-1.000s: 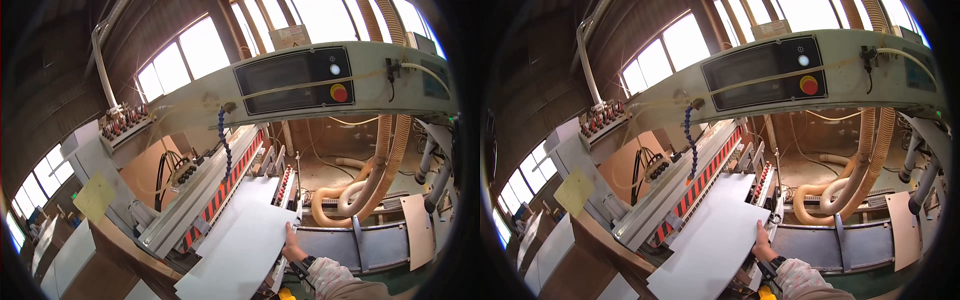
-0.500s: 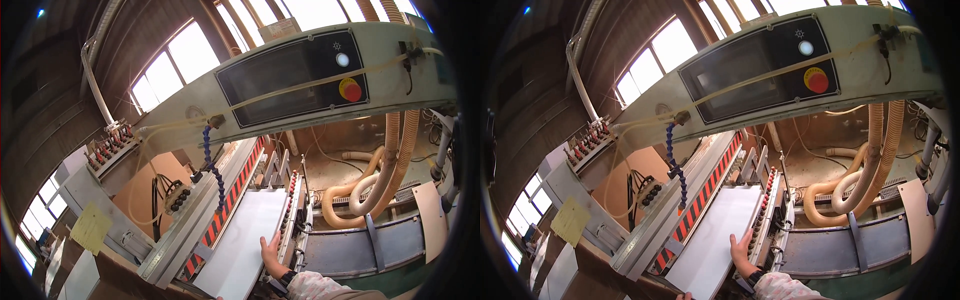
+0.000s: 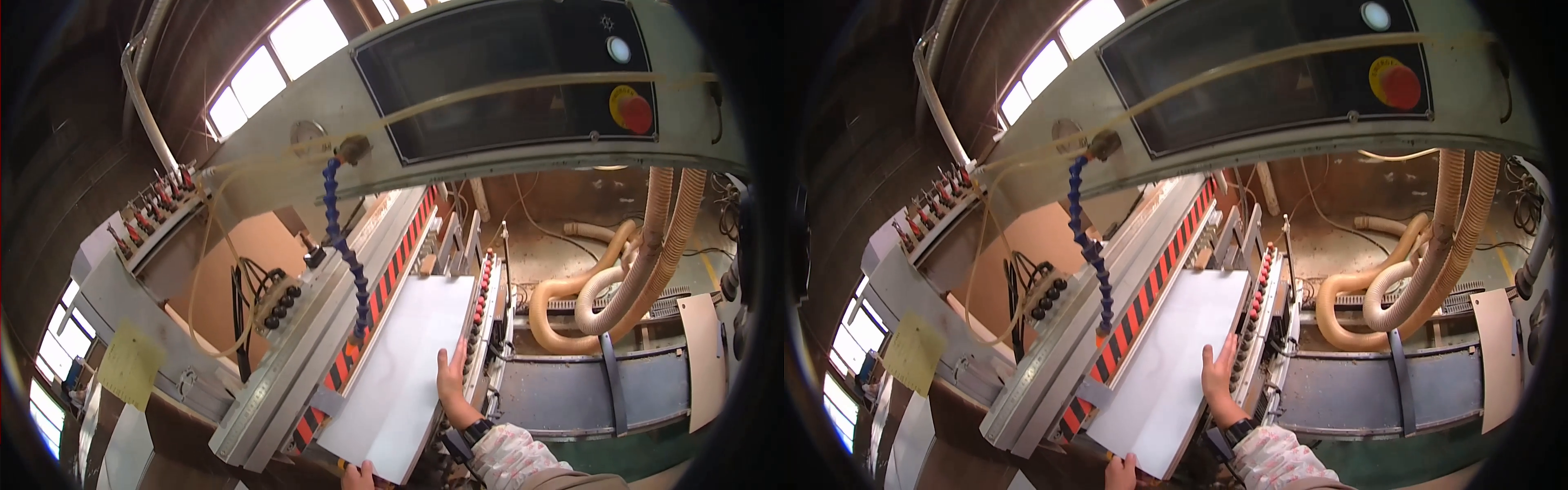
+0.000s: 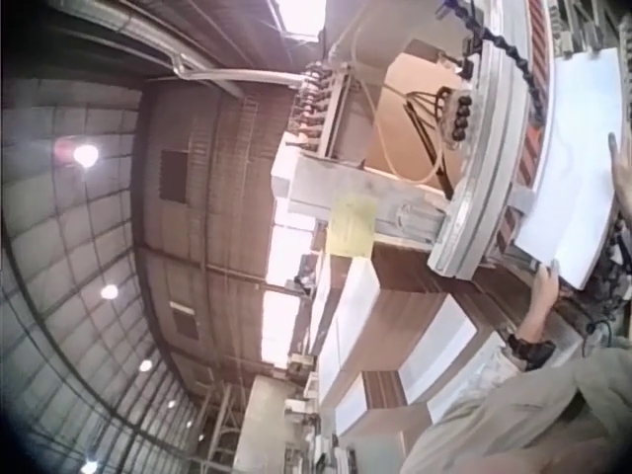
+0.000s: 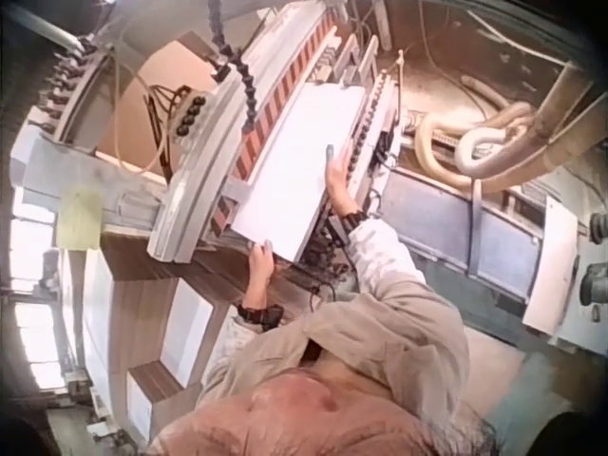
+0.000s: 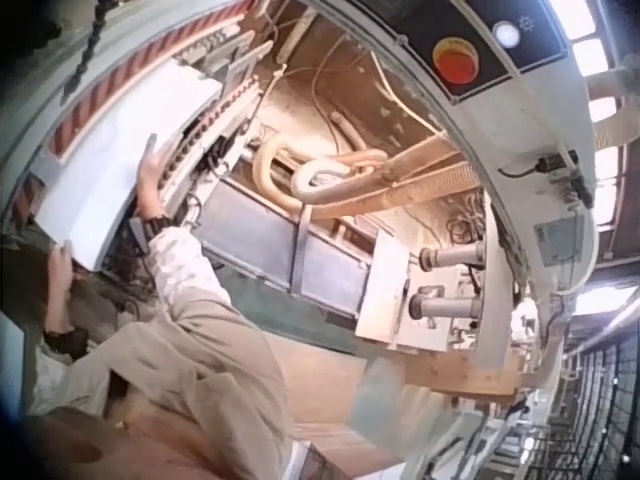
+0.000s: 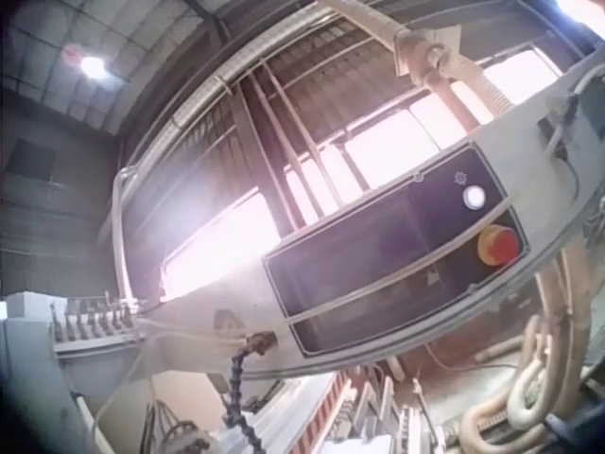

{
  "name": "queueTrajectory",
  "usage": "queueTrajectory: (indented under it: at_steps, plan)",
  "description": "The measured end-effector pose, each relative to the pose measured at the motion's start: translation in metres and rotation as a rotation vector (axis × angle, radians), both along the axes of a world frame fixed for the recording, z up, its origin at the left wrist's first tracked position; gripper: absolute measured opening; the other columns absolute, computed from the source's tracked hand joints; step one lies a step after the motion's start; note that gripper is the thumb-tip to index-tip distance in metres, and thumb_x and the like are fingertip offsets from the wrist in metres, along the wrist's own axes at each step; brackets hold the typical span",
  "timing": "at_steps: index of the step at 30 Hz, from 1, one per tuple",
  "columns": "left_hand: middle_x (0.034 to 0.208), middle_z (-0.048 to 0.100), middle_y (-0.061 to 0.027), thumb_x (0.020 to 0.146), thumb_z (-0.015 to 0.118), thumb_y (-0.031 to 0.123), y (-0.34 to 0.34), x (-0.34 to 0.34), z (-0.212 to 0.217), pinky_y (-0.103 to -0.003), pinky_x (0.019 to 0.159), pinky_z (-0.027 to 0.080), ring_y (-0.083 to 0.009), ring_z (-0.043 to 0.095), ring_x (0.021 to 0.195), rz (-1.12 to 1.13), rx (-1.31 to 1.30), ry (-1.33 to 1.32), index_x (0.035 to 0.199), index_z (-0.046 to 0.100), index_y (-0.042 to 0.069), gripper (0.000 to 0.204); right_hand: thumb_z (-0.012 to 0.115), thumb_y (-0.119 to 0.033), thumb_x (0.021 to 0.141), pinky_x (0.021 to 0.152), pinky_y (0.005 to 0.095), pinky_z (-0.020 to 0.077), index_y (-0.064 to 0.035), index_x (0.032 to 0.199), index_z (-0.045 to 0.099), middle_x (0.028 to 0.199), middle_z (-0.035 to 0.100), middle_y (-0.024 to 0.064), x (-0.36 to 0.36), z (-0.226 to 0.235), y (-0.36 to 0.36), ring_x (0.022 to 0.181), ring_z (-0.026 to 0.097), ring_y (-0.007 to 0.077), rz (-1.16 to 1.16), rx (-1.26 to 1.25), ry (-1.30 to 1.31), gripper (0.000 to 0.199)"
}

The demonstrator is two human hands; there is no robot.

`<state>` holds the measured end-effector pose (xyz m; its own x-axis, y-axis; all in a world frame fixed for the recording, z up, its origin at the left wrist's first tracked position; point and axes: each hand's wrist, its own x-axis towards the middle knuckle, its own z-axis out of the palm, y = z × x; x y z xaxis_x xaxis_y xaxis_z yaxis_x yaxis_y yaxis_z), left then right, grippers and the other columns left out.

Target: Picking up wooden panels from a stack and feeding them into an automated edge banding machine, then placing processed panels onto another stack.

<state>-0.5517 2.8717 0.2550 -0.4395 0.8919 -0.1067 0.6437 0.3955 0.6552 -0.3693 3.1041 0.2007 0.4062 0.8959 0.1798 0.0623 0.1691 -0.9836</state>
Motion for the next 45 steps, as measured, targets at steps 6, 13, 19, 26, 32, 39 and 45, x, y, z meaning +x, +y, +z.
queueTrajectory:
  at_steps: [6, 13, 19, 26, 32, 39, 45]
  plan:
    - [0.061, 0.055, -0.0096, 0.087, 0.054, 0.03, -0.002, 0.002, 0.012, -0.024, 0.033, 0.042, -0.0154, 0.054, 0.038, 0.054, -0.077, -0.359, 0.086, 0.048, -0.004, 0.035, 0.03, -0.05, 0.092, 0.108, 0.0339, 0.0091, -0.0037, 0.14, 0.01, 0.145, 0.011, 0.0145, 0.003, -0.011, -0.005, 0.134, 0.01, 0.0258, 0.171, 0.16, 0.806, 0.07]
    - [0.098, 0.058, -0.021, 0.057, 0.081, 0.038, -0.03, 0.061, -0.005, -0.037, 0.072, 0.047, -0.0299, 0.06, 0.086, 0.017, 0.153, 0.083, 0.125, 0.033, -0.006, 0.094, 0.03, -0.051, 0.092, 0.107, 0.0334, 0.0117, -0.0025, 0.139, 0.012, 0.143, 0.017, 0.0152, -0.004, -0.022, -0.051, 0.133, 0.015, 0.0257, 0.007, 0.064, 0.513, 0.07]
    - [0.091, 0.061, -0.0177, 0.053, 0.081, 0.027, -0.021, 0.066, -0.015, -0.037, 0.072, 0.048, -0.0312, 0.061, 0.083, 0.139, 0.285, 0.107, 0.113, 0.046, -0.004, 0.076, 0.037, -0.037, 0.094, 0.104, 0.0342, 0.0216, 0.0012, 0.136, 0.021, 0.137, 0.029, 0.0182, -0.025, -0.012, -0.055, 0.127, 0.028, 0.0281, -0.029, 0.083, 0.47, 0.059]
    - [0.091, 0.061, -0.0155, 0.056, 0.081, 0.018, -0.011, 0.079, -0.002, -0.034, 0.072, 0.048, -0.0242, 0.061, 0.082, 0.126, 0.307, 0.054, 0.115, 0.044, -0.006, 0.074, 0.037, -0.033, 0.094, 0.105, 0.0351, 0.0189, 0.002, 0.136, 0.017, 0.14, 0.021, 0.0201, -0.014, -0.009, -0.039, 0.129, 0.022, 0.0296, 0.054, 0.076, 0.35, 0.058]
    - [0.082, 0.06, -0.0074, 0.07, 0.075, 0.022, -0.039, 0.016, 0.019, -0.027, 0.063, 0.048, -0.0143, 0.058, 0.073, 0.135, 0.301, -0.422, 0.103, 0.052, -0.001, 0.047, 0.028, -0.034, 0.097, 0.104, 0.0286, 0.0219, 0.0029, 0.133, 0.027, 0.134, 0.035, 0.0109, 0.003, 0.03, 0.018, 0.121, 0.033, 0.0194, 0.214, -0.068, 0.676, 0.052]
    - [0.096, 0.055, -0.0017, 0.087, 0.057, 0.023, 0.008, 0.017, -0.022, -0.026, 0.086, 0.038, -0.0104, 0.048, 0.094, 0.3, 0.292, -0.674, 0.108, 0.056, 0.004, 0.028, 0.028, -0.032, 0.097, 0.103, 0.0287, 0.024, 0.0033, 0.132, 0.028, 0.133, 0.036, 0.0115, -0.23, 0.045, 0.003, 0.121, 0.033, 0.0199, 0.912, 0.066, 0.604, 0.05]
    - [0.111, 0.055, -0.0093, 0.086, 0.056, 0.022, -0.004, 0.012, 0.013, -0.035, 0.087, 0.038, -0.0196, 0.05, 0.101, 0.393, 0.462, -0.931, 0.113, 0.055, 0.001, 0.034, 0.029, -0.03, 0.097, 0.102, 0.0287, 0.0261, 0.0037, 0.132, 0.029, 0.132, 0.037, 0.012, -0.245, -0.038, -0.056, 0.121, 0.034, 0.0204, 1.037, 0.022, 0.52, 0.048]
